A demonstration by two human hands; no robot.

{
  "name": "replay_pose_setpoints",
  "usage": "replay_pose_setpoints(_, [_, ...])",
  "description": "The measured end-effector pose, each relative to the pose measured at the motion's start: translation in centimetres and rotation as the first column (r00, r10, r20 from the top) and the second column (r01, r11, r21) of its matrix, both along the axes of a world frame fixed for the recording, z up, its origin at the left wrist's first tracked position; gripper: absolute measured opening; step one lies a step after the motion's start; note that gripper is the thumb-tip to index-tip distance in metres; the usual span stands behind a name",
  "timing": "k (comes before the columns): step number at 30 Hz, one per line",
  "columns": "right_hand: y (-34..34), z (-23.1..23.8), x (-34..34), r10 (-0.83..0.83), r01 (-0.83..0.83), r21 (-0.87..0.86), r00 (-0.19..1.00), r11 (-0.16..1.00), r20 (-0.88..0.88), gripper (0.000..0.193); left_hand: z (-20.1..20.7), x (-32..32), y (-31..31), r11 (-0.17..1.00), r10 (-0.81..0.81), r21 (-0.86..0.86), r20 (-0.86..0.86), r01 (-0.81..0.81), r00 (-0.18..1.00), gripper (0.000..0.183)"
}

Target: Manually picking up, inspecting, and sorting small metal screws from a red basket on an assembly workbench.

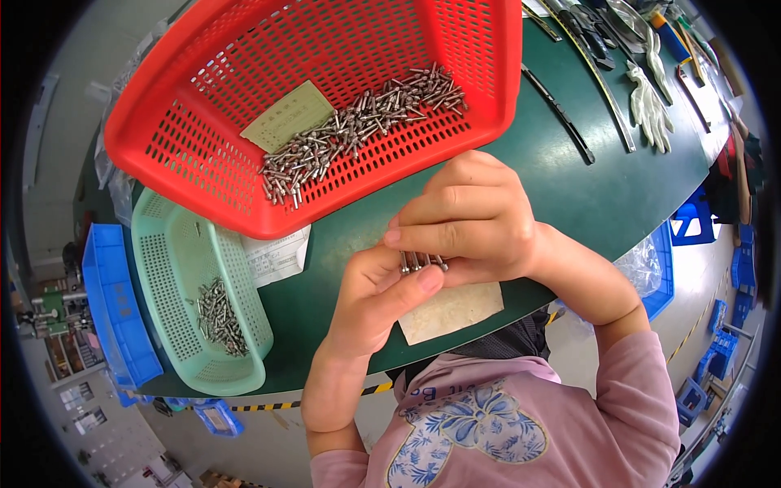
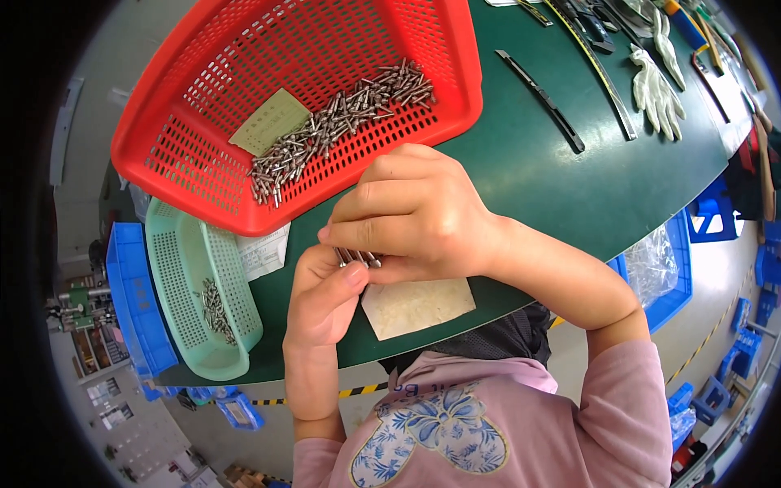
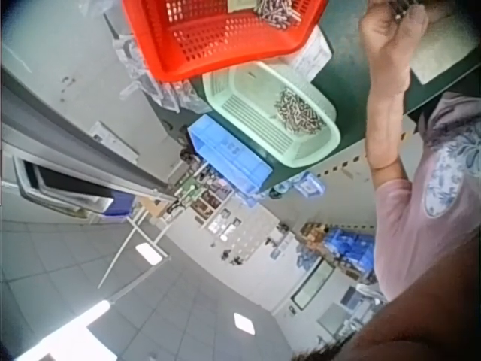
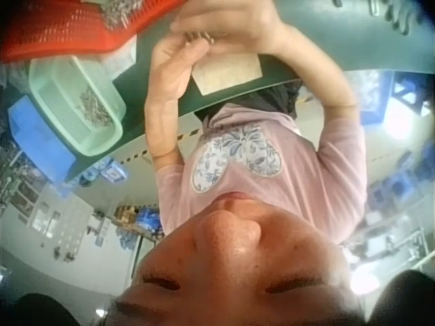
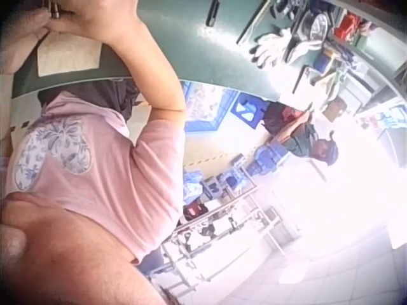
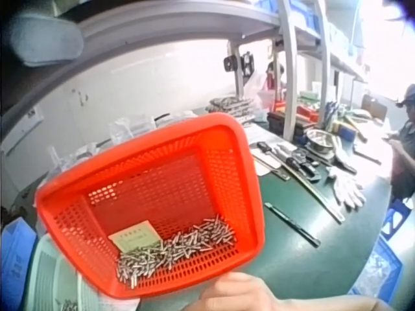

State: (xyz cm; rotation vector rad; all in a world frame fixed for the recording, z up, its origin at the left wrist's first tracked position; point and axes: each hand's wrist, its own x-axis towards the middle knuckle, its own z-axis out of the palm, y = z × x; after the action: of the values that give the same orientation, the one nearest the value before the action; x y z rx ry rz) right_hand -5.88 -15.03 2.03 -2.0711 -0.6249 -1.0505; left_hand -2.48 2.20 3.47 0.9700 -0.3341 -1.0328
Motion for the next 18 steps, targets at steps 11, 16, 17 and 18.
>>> replay_pose_setpoints(11, [-0.04,-0.1,0.02,0.034,-0.032,0.03,0.999,0.999,-0.038,0.039,-0.28,0.21,-0.09,0.996,-0.051,-0.075,0.009,0.051,0.999,0.02])
replay_pose_setpoints(16, [-0.35,-0.12,0.05,0.061,-0.061,-0.005,0.998,0.998,-0.034,0.036,-0.52,0.23,0.01,0.997,-0.035,-0.06,0.047,0.037,0.998,0.02])
replay_pose_setpoints(17, [-0.34,-0.11,0.02,0.06,-0.061,-0.005,0.998,0.998,-0.034,0.036,-0.53,0.27,0.02,0.998,-0.041,-0.054,0.047,0.044,0.998,0.02])
replay_pose_setpoints(18, [-0.29,-0.12,0.01,0.059,-0.059,-0.004,0.998,0.998,-0.033,0.036,-0.54,0.3,0.04,0.998,-0.046,-0.048,0.048,0.048,0.998,0.02])
